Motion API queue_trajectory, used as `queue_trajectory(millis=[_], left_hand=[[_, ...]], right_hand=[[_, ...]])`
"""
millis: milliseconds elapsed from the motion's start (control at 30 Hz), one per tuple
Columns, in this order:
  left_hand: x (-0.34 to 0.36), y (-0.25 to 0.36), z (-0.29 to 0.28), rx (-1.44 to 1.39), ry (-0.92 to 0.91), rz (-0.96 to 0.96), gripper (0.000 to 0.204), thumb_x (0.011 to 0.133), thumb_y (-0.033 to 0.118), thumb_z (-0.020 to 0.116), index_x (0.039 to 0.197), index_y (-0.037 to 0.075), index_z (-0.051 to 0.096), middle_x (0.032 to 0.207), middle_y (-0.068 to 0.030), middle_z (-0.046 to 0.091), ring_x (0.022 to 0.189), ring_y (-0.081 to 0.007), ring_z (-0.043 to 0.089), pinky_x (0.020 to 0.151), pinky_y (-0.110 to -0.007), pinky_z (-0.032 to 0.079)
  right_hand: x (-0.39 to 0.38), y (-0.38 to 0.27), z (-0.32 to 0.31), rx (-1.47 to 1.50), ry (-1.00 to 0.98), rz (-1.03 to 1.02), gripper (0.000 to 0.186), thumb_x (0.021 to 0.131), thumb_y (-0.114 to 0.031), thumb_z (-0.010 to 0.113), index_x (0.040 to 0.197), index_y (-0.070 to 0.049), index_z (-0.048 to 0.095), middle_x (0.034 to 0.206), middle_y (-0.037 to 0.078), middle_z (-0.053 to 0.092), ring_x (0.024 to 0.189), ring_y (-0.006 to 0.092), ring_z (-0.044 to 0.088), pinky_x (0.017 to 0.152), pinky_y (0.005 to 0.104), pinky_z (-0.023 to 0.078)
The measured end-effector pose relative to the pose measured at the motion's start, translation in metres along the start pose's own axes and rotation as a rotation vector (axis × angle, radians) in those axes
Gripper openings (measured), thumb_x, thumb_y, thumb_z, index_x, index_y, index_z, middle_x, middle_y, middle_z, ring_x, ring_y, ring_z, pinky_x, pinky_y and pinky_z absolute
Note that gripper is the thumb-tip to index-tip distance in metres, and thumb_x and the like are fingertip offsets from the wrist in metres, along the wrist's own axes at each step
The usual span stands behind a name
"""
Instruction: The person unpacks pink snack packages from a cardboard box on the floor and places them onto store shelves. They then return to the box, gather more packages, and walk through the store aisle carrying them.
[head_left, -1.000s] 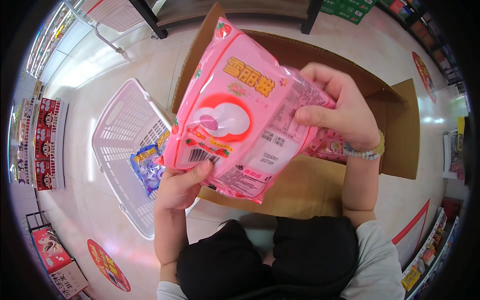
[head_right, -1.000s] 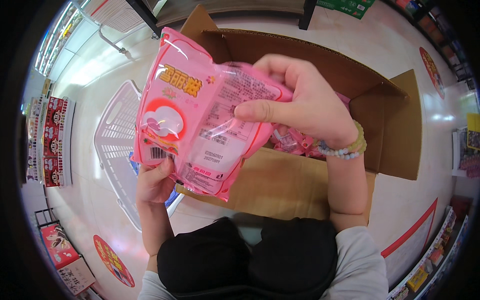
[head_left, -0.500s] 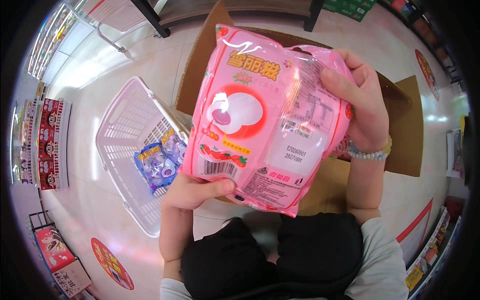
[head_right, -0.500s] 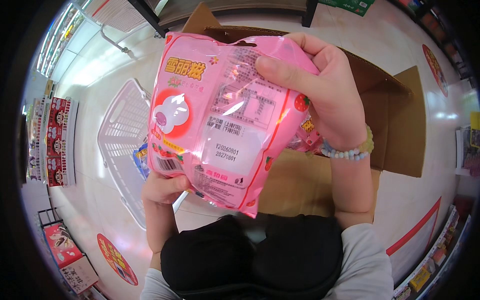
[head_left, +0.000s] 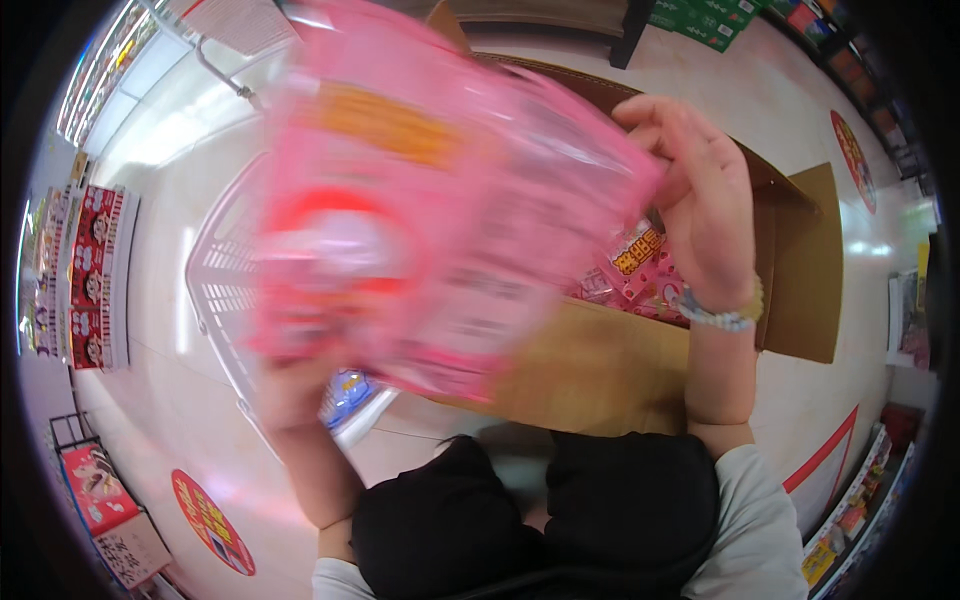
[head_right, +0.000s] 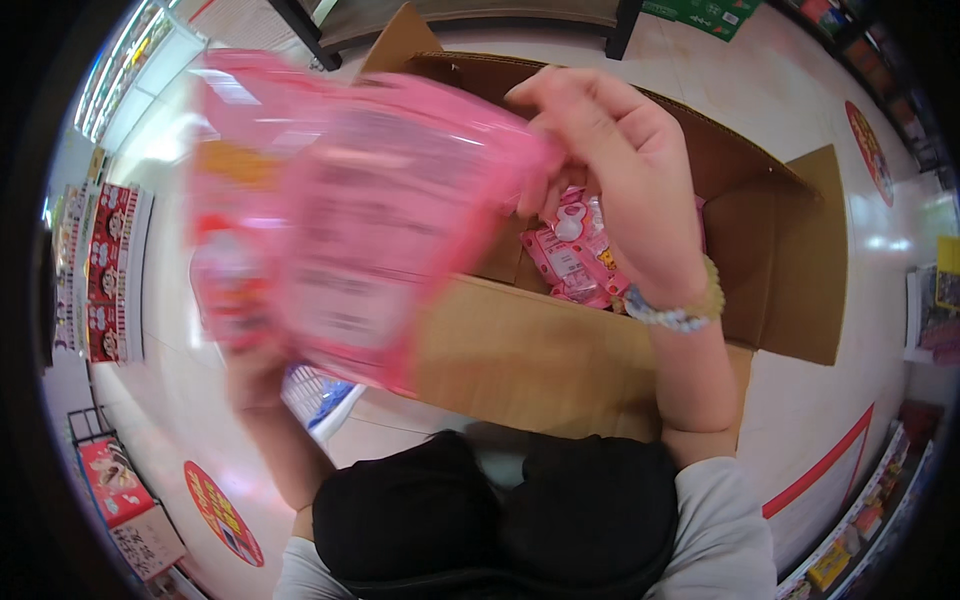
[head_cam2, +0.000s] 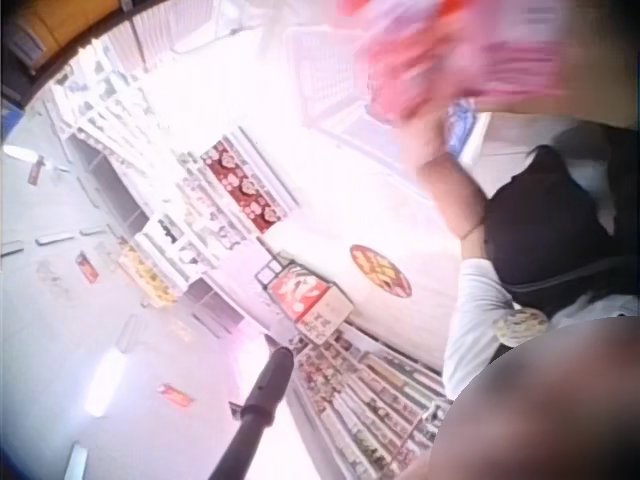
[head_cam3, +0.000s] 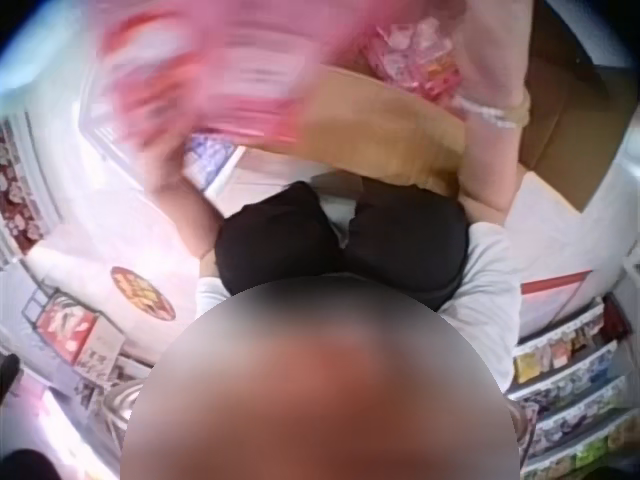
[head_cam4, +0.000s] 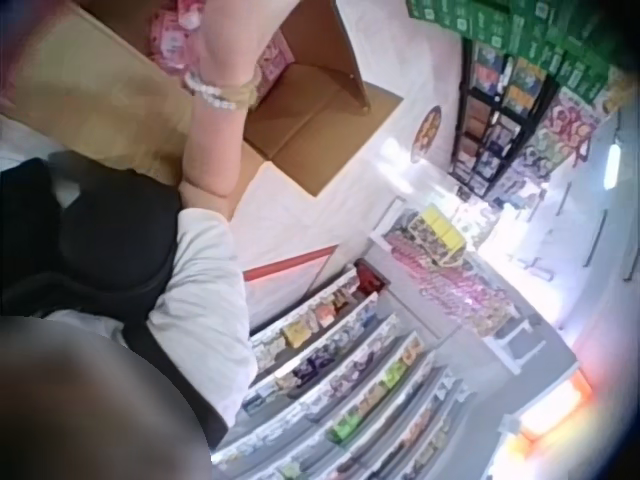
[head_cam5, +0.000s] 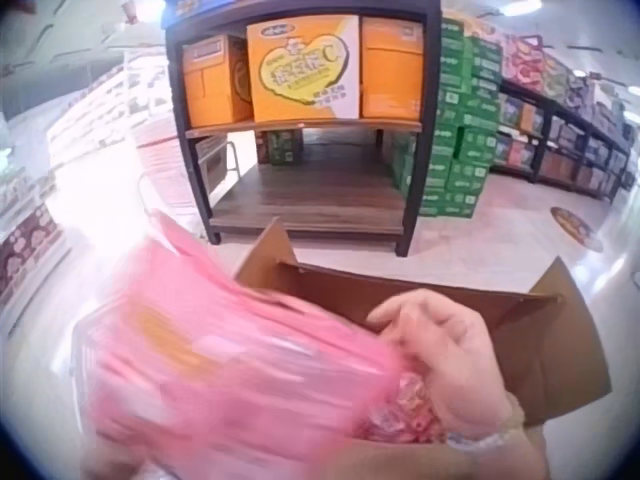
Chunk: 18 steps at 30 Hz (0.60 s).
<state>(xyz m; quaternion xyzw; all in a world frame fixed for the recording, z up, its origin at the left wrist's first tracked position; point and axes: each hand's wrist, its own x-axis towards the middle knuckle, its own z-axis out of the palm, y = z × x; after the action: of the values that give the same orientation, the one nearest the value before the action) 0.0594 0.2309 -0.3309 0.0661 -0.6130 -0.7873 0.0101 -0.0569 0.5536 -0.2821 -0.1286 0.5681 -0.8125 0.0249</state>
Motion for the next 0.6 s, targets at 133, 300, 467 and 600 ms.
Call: queue_trajectory(millis=[133,300,467,600], left_hand=[[-0.034,0.078,-0.055,0.464,0.680,0.502,0.027,0.082,0.003,0.059,0.106,-0.006,0.056,0.098,-0.0083,0.060,0.089,-0.0110,0.052,0.076,-0.027,0.041],[-0.054,0.084,-0.078,1.164,0.512,-0.079,0.030,0.081,0.010,0.063,0.110,0.002,0.060,0.092,-0.0056,0.062,0.081,-0.0074,0.053,0.060,-0.022,0.040],[-0.037,0.066,-0.002,1.218,0.062,-0.131,0.058,0.073,0.019,0.070,0.123,0.002,0.049,0.101,-0.0160,0.061,0.090,-0.0241,0.058,0.074,-0.031,0.045],[-0.038,0.072,-0.008,1.066,-0.089,0.139,0.055,0.073,0.013,0.067,0.122,-0.003,0.048,0.108,-0.0179,0.059,0.098,-0.0244,0.056,0.087,-0.030,0.040]], right_hand=[[0.042,0.092,-0.044,-0.745,0.014,-0.067,0.025,0.083,-0.024,0.060,0.093,-0.001,0.058,0.068,0.006,0.061,0.059,0.0130,0.059,0.054,0.0241,0.047],[0.042,0.233,-0.079,-1.952,-0.502,-0.038,0.056,0.069,-0.025,0.064,0.117,-0.004,0.045,0.118,0.020,0.048,0.106,0.0309,0.052,0.081,0.0429,0.047],[0.049,0.283,-0.125,-2.008,-0.361,-0.347,0.034,0.077,-0.013,0.049,0.109,-0.003,0.052,0.102,0.018,0.059,0.092,0.0273,0.060,0.070,0.0411,0.049],[0.062,0.184,-0.080,-1.694,-0.209,-0.122,0.014,0.078,-0.012,0.051,0.087,-0.004,0.058,0.086,0.016,0.063,0.074,0.0361,0.061,0.065,0.0451,0.049]])
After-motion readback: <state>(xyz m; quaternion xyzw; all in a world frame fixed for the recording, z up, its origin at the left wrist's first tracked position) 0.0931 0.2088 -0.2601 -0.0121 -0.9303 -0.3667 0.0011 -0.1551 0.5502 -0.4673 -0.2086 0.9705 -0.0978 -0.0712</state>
